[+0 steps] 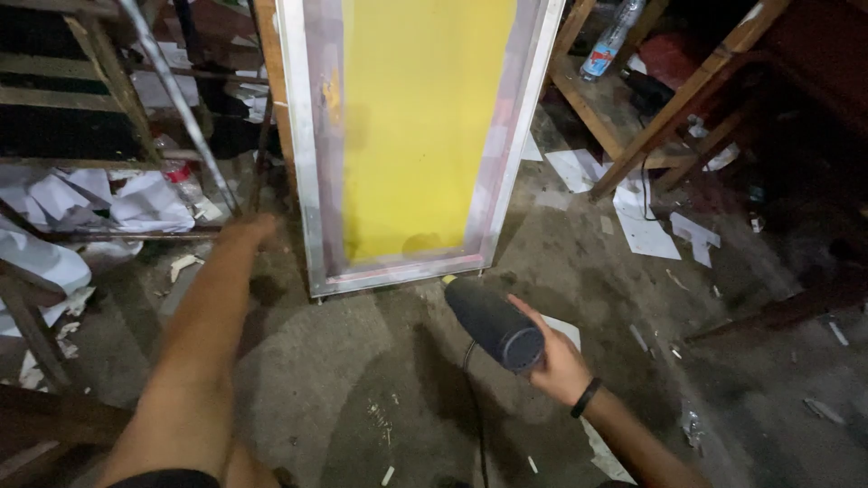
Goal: Using a heat gun to dry the emulsion or ink on a screen printing frame.
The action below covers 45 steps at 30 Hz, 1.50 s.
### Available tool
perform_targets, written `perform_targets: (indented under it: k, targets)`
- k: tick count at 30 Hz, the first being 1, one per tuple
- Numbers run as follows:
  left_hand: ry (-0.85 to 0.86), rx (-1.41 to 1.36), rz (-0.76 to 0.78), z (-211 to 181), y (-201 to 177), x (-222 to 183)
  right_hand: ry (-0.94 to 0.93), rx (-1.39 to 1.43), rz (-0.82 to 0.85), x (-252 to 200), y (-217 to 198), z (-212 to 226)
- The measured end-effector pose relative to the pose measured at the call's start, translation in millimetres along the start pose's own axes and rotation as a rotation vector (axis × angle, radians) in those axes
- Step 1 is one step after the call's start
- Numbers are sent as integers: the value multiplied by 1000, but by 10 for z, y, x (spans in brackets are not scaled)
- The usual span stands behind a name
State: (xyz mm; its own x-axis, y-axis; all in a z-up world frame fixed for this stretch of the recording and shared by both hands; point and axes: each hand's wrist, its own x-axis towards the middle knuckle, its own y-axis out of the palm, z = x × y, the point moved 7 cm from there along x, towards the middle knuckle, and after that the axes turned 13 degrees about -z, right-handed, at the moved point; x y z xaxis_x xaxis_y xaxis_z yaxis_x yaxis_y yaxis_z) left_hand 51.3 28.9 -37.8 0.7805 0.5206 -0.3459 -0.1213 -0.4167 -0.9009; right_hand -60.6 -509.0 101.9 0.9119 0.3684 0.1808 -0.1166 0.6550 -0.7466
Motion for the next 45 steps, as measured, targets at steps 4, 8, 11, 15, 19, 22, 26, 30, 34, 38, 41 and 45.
perform_targets:
  k: [4,8,11,15,19,22,26,30,34,38,41,45]
  targets:
    - [113,191,18,20,-90,-57,-120,44,18,2,107,324]
    - [108,197,42,116,-88,-51,-129,5,91,-15,171,578]
    - [117,236,24,113,-104,-75,-144,20,98,-19,174,596]
    - [126,215,46,81,-116,-70,-130,30,53,7,91,481]
    - [176,266,17,75,116,286,-52,18,-5,11,13,161]
    - [14,7,21,3,91,201,18,27,-43,-20,-84,-56]
    - [299,302,20,-254,357,435,88,71,-27,-77,-198,-170]
    - [282,26,11,-387,696,865,101,100,-84,-146,-279,-284]
    - [220,83,-8,-472,611,623,93,149,-106,-169,-286,-634]
    - [209,34,47,-466,611,604,42,129,-117,-163,-349,-564]
    - [204,82,63,-423,620,576,65,72,-132,-161,-415,-216]
    - [205,131,31,-379,354,373,76,80,-57,-139,-282,-179]
